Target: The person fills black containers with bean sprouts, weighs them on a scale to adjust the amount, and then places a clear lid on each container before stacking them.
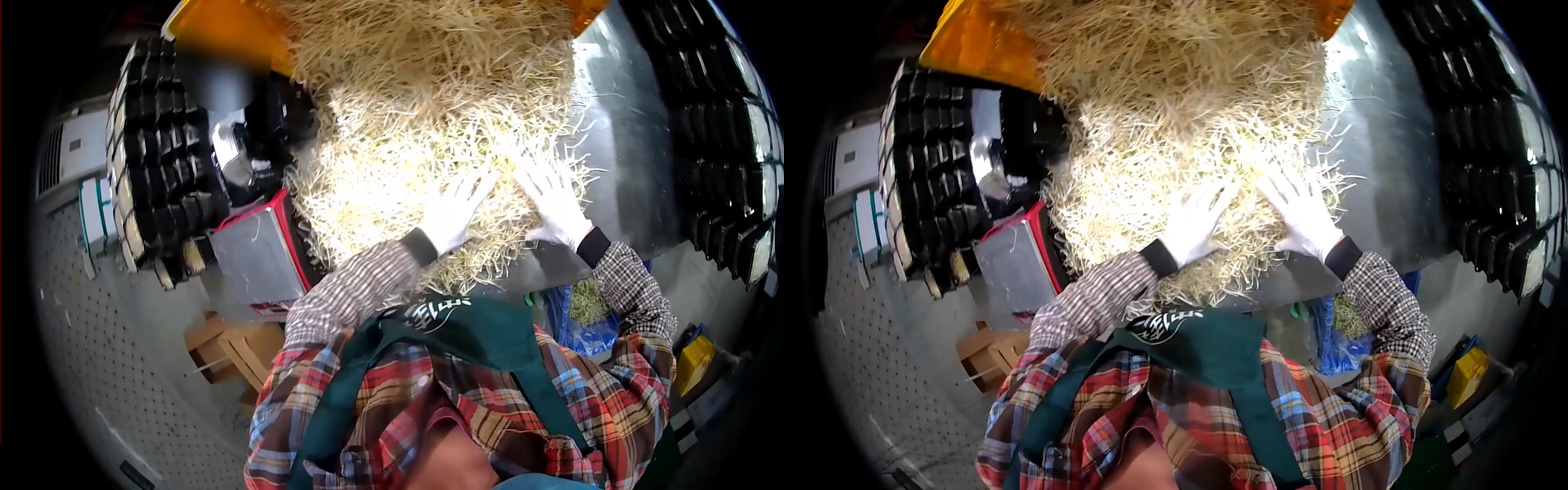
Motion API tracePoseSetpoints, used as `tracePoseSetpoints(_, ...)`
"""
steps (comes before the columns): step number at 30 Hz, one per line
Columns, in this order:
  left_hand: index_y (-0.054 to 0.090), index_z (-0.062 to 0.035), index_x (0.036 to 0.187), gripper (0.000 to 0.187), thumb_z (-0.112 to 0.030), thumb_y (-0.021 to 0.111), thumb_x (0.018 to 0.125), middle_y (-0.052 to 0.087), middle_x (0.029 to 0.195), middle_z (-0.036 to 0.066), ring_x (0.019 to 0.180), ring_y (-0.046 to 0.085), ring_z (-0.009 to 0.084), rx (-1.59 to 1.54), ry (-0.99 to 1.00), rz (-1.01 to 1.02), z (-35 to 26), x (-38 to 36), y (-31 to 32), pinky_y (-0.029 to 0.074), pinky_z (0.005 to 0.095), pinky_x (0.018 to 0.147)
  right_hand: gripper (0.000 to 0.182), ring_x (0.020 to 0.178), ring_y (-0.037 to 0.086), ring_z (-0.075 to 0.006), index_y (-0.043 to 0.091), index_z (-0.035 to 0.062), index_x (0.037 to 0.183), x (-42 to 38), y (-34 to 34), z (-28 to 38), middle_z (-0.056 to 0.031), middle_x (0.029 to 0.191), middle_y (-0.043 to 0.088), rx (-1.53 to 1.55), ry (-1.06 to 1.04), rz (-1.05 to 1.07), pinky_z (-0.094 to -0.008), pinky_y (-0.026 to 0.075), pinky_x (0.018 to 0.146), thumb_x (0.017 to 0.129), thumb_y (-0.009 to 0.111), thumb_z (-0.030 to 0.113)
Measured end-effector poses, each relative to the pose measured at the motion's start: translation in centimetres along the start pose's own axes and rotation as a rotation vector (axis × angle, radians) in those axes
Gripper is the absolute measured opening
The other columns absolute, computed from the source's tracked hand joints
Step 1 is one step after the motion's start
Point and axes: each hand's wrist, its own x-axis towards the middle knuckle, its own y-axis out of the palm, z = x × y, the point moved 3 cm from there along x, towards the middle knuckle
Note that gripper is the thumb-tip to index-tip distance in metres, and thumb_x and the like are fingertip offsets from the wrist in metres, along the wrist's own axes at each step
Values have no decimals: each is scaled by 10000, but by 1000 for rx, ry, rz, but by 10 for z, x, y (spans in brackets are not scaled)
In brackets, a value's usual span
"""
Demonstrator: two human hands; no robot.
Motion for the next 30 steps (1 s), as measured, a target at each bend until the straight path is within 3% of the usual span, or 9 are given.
tracePoseSetpoints(5, 326, -114, 1514, 763, -134, 674, 836, 606, 1159, 167, 973, 632, 327, -206, -146, 122, 13, 25, 28, 530, 424, 804, 996, 1069, 603, -356, 342, 150, 1529, 39, 14, -30, -163, 1249, 619, 141, 116, 78, -397, 513, 940, 615, 703, -10)
tracePoseSetpoints(6, 356, -114, 1489, 654, -58, 558, 870, 609, 1069, 181, 900, 640, 347, -233, -129, 72, 12, 29, 9, 546, 430, 762, 902, 1042, 637, -325, 429, 145, 1473, 40, 1, -26, -144, 1149, 662, 174, -22, -75, -391, 536, 898, 626, 701, -4)
tracePoseSetpoints(12, 464, -83, 1432, 678, -98, 736, 811, 656, 1106, 181, 922, 666, 266, -496, 43, 171, 48, 10, -137, 589, 370, 774, 638, 1034, 662, -350, 549, 114, 1361, 71, -112, 41, -177, 1147, 677, 365, -76, 61, -392, 540, 903, 768, 756, 224)
tracePoseSetpoints(14, 406, -87, 1488, 647, -97, 650, 889, 709, 991, 142, 596, 618, 187, -716, -390, 558, 67, -14, -190, 588, 314, 581, 624, 1054, 660, -341, 563, 77, 1342, 106, -106, 66, -194, 1148, 674, 312, -163, 126, -397, 535, 910, 795, 752, 311)
tracePoseSetpoints(17, 247, -81, 1569, 1043, -426, 820, 768, 425, 1473, 309, 1311, 509, 353, -293, -81, 330, 196, -65, -111, 445, 421, 1084, 789, 1209, 577, -371, 500, 47, 1406, 182, -73, 104, -249, 1341, 570, 322, -321, 342, -432, 487, 997, 774, 771, 433)
tracePoseSetpoints(20, 147, -42, 1584, 1321, -604, 862, 627, 178, 1606, 304, 1500, 191, 411, -94, -614, 467, 237, -95, -103, 227, 426, 1215, 1101, 1401, 372, -418, 270, 82, 1552, 259, -8, 113, -256, 1531, 362, 91, -426, 116, -468, 352, 1142, 740, 739, 659)
tracePoseSetpoints(24, 116, -49, 1593, 1362, -830, 683, 631, 219, 1604, 273, 1514, 166, 377, -98, -766, 210, 271, -127, -54, 90, 561, 1214, 1160, 1474, 285, -375, 228, 83, 1571, 290, 5, 165, -233, 1596, 278, -2, -161, 119, -543, 214, 1197, 740, 658, 769)
tracePoseSetpoints(29, 436, -73, 1446, 978, -405, 905, 655, 634, 1262, 168, 1194, 605, 325, -166, -449, 164, 186, -154, -88, 469, 458, 1048, 1136, 1384, 411, -373, 244, 184, 1576, 227, -5, 197, -226, 1489, 433, 135, -326, 175, -573, 236, 1179, 698, 762, 685)
tracePoseSetpoints(30, 402, -107, 1487, 1062, -430, 914, 615, 554, 1379, 198, 1294, 523, 358, -318, -408, 151, 185, -176, -62, 378, 513, 1119, 1193, 1387, 402, -388, 238, 207, 1578, 202, 2, 201, -212, 1480, 443, 123, -343, 150, -580, 236, 1178, 637, 836, 631)
